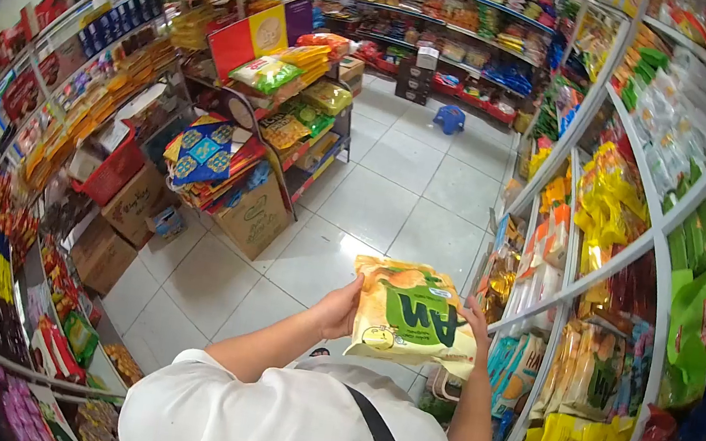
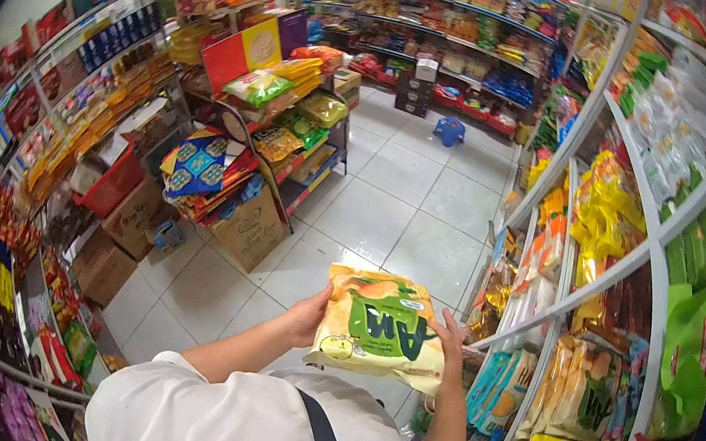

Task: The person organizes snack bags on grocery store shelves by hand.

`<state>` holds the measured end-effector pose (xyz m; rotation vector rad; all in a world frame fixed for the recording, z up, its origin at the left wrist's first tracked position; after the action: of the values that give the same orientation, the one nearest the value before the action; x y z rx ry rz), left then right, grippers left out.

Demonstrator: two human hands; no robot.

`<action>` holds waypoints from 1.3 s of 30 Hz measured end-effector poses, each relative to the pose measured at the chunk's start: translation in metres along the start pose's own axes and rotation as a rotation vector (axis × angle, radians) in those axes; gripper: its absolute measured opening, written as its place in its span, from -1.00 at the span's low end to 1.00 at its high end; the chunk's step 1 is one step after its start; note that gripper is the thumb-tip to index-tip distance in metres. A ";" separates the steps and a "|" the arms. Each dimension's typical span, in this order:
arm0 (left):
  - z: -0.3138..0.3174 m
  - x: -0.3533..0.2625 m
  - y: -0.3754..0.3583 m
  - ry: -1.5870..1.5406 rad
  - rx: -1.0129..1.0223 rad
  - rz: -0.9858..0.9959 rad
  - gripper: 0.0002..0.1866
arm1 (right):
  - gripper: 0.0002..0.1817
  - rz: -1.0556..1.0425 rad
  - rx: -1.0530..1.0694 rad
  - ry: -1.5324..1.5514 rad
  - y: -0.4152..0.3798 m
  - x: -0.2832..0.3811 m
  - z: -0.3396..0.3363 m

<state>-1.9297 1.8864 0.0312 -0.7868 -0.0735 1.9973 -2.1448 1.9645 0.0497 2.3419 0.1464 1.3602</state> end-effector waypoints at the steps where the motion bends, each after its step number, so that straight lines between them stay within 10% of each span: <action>1: -0.001 0.000 -0.001 0.130 0.028 -0.045 -0.42 | -0.59 0.051 0.004 0.128 -0.004 -0.011 -0.001; 4: -0.030 -0.010 0.004 0.538 0.056 -0.059 -0.49 | -0.62 0.243 -0.152 0.729 -0.004 -0.002 -0.013; 6: -0.005 -0.049 -0.016 1.174 -0.119 0.297 -0.54 | -0.65 0.350 -0.179 1.065 -0.004 0.012 -0.017; 8: 0.030 -0.073 -0.038 1.661 -0.192 0.615 -0.37 | -0.65 0.423 -0.136 1.008 -0.014 -0.029 -0.026; 11: 0.063 -0.059 -0.049 1.719 0.256 0.934 -0.17 | -0.62 0.243 -0.027 0.512 -0.017 -0.008 -0.035; 14: 0.062 -0.017 -0.037 1.169 0.624 0.496 -0.08 | -0.51 0.607 -0.145 0.243 -0.018 -0.007 -0.038; 18: 0.033 0.009 -0.011 0.904 0.376 0.267 -0.20 | -0.51 0.570 -0.446 0.601 -0.004 -0.019 -0.027; 23: 0.021 0.031 0.025 0.335 0.324 0.223 -0.36 | -0.60 0.034 -0.322 -0.160 0.020 0.066 0.027; 27: 0.020 0.023 0.018 0.439 0.404 0.363 -0.42 | -0.64 -0.381 0.083 -0.444 0.026 0.116 0.090; 31: 0.016 0.025 -0.001 0.482 0.383 0.302 -0.38 | -0.70 -0.219 -0.161 -0.454 0.037 0.072 0.051; 34: 0.012 0.040 0.003 0.537 0.363 0.216 -0.40 | -0.69 0.321 -0.288 0.092 0.032 -0.055 0.018; 39: 0.008 0.052 0.015 0.553 0.300 0.210 -0.40 | -0.70 0.002 -0.272 -0.100 0.035 0.042 0.034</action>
<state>-1.9630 1.9222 0.0067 -1.1501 0.6379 1.8504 -2.0986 1.9351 0.0834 2.1749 -0.0666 1.1791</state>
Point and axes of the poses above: each hand's wrist, its own y-axis towards the middle knuckle, its own z-axis out of the palm, x = y × z, the point moved 8 cm from there along y, towards the middle knuckle, and after that the axes turned 3 degrees about x, right-handed, at the moved point
